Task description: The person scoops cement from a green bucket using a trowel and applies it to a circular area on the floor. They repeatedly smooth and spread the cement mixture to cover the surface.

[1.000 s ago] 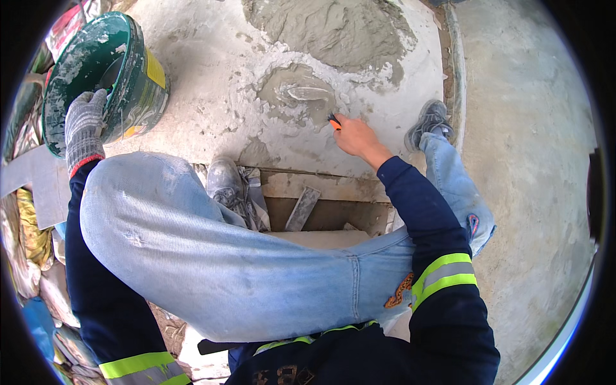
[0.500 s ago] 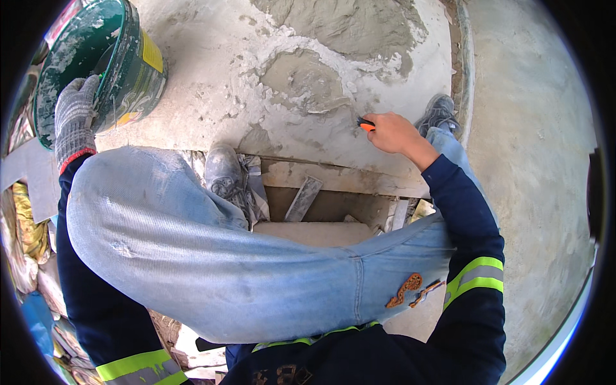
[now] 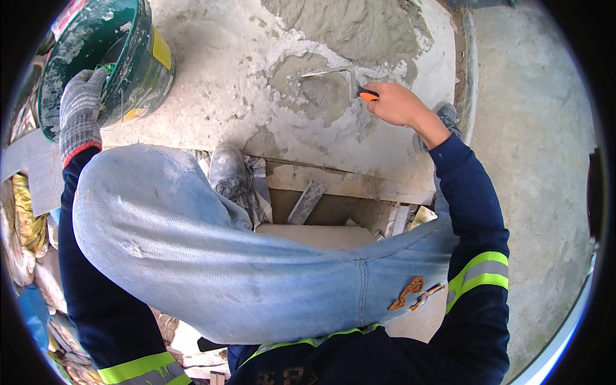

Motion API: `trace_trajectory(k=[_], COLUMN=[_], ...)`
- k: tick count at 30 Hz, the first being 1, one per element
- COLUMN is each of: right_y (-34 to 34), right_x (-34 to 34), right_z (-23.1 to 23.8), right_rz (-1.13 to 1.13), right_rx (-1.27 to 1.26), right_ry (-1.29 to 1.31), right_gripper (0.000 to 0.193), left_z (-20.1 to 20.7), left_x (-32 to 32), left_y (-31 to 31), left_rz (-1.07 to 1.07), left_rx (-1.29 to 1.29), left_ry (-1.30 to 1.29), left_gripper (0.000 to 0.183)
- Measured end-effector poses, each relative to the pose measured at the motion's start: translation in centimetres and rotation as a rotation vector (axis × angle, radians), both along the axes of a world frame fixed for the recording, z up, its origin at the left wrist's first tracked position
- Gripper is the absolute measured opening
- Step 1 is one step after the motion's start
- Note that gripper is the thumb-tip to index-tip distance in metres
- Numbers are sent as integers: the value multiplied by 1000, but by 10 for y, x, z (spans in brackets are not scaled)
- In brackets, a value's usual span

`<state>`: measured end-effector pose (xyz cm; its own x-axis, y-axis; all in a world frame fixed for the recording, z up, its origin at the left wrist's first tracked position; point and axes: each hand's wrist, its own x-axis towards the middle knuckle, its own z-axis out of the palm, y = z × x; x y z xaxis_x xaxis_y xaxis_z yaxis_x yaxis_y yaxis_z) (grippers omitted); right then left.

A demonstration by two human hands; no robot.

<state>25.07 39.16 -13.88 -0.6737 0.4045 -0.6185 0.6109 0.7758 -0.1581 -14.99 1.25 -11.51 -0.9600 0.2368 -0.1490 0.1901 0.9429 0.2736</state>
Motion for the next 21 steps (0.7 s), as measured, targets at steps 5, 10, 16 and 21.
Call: trace_trajectory(k=[5, 10, 16, 21], right_y=[-21, 6, -5, -25], right_x=[32, 60, 22, 34], right_z=[-25, -27, -8, -10], right_rz=[-70, 33, -253, -144], right_rx=[-99, 27, -74, -79], right_ry=[-86, -25, -164, -195], right_gripper=[48, 49, 47, 45], left_z=[1, -3, 0, -2], left_x=[2, -1, 1, 3], left_y=[4, 2, 0, 2], left_rz=[-8, -18, -9, -27], left_rx=[-2, 31, 19, 33], left_ry=[-17, -29, -8, 10], left_gripper=[47, 45, 46, 48])
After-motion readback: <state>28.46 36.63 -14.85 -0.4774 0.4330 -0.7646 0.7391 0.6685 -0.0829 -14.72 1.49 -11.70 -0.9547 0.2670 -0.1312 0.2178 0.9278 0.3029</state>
